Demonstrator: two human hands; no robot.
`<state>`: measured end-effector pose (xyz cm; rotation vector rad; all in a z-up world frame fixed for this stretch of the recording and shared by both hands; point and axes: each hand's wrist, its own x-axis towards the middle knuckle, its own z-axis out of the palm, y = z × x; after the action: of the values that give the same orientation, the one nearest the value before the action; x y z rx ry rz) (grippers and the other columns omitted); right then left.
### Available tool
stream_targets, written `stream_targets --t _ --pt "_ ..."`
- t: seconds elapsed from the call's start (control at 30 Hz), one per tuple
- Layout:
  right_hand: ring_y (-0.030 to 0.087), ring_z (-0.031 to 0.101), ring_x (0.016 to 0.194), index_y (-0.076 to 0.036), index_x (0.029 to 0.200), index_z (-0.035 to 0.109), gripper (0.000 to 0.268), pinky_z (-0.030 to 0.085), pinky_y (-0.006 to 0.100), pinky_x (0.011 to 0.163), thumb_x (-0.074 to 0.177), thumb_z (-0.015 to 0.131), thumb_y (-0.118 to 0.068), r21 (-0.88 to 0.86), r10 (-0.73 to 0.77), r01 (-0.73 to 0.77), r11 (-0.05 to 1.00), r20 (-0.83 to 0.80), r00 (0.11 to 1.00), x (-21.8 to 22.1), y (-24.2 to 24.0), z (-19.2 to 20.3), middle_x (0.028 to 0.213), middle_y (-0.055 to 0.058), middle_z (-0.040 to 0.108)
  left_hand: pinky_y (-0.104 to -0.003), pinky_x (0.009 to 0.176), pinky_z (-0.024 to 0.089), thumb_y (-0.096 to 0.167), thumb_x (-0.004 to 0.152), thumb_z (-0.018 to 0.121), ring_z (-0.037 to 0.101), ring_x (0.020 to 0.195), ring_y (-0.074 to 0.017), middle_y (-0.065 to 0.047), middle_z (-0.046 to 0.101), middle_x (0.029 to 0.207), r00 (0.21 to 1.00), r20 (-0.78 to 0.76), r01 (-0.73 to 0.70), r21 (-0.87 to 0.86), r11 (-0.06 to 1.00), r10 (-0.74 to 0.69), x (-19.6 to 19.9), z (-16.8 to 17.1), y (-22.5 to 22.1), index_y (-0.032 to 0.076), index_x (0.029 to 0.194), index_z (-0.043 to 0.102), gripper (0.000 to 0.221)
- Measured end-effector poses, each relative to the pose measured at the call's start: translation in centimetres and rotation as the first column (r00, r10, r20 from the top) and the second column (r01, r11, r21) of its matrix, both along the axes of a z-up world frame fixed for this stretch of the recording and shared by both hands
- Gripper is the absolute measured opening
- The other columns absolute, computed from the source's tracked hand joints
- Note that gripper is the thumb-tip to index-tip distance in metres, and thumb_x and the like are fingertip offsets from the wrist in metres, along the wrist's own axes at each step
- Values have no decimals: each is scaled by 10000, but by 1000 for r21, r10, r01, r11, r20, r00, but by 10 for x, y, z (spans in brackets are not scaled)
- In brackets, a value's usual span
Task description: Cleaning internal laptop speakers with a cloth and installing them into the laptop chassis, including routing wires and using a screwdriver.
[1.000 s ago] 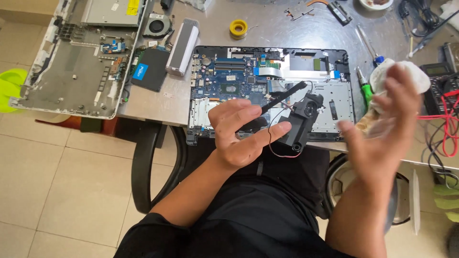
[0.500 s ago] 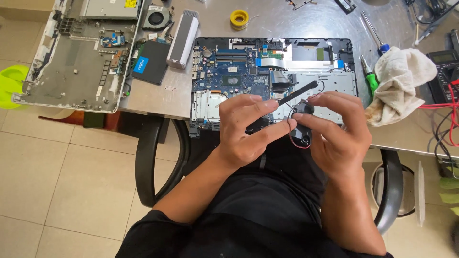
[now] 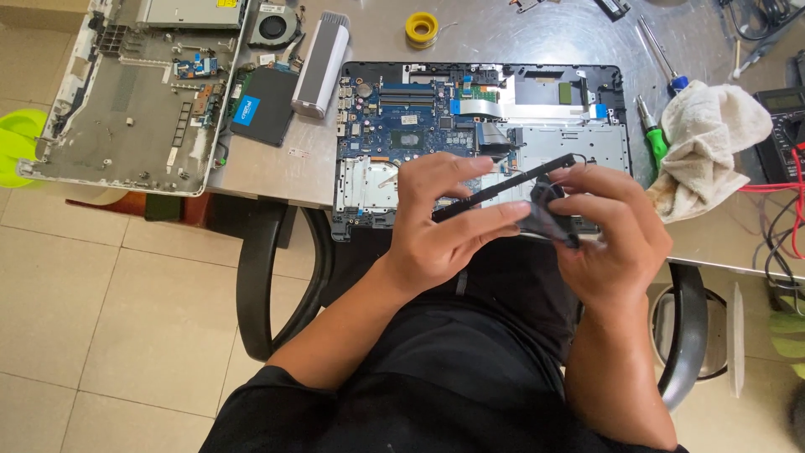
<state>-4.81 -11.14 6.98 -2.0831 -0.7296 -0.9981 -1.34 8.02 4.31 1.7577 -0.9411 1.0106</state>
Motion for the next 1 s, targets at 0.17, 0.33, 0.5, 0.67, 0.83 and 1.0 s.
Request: stream_targets --t 0.17,0.33,0.5,0.67,0.83,1.0 --pt "404 713 1115 41 1110 479 175 615 459 1029 1104 615 -69 276 1 62 959 -222 975 -7 -11 -13 1106 280 680 -224 842 698 111 990 827 683 1183 -154 -52 401 1535 847 -489 95 -248 964 -209 -4 -1 7 239 1435 486 575" --pt "370 708 837 11 1426 368 358 594 422 791 1126 543 -76 466 61 153 872 -412 909 -9 -9 -11 1065 292 617 -216 761 613 142 988 748 705 1170 -161 -29 579 1350 713 -673 107 -173 979 -197 2 10 14 222 1313 615 360" --pt "168 589 802 -105 1517 407 486 613 310 645 1117 624 -276 476 -6 294 829 -519 855 -12 -18 -7 973 52 444 -250 819 588 166 974 713 712 1006 -164 -18 698 1125 644 -731 125 -189 974 -225 6 7 14 179 1200 703 226" --pt "170 496 636 -188 1351 456 347 491 272 690 1100 660 -315 729 249 227 645 -482 840 -10 -28 -15 1022 161 545 -272 732 634 142 978 695 768 1033 -224 -109 770 1118 357 -721 84 -609 789 -595 11 0 16 75 1261 674 292" --pt "123 552 832 -223 1281 580 320 524 305 880 1034 730 -360 902 575 185 389 -395 717 -8 -35 -29 1108 110 596 -369 637 639 101 1015 686 724 913 -291 -212 698 1147 -88 -234 -68 -968 240 -968 20 -24 19 27 1367 600 370" --pt "128 601 997 -112 1608 503 849 491 285 995 899 907 -350 988 831 44 148 -148 536 -1 -39 -43 1386 139 605 -378 608 656 111 1061 637 728 845 -260 -201 689 1116 -207 -95 -111 -986 120 -974 21 -31 18 15 1396 569 355"
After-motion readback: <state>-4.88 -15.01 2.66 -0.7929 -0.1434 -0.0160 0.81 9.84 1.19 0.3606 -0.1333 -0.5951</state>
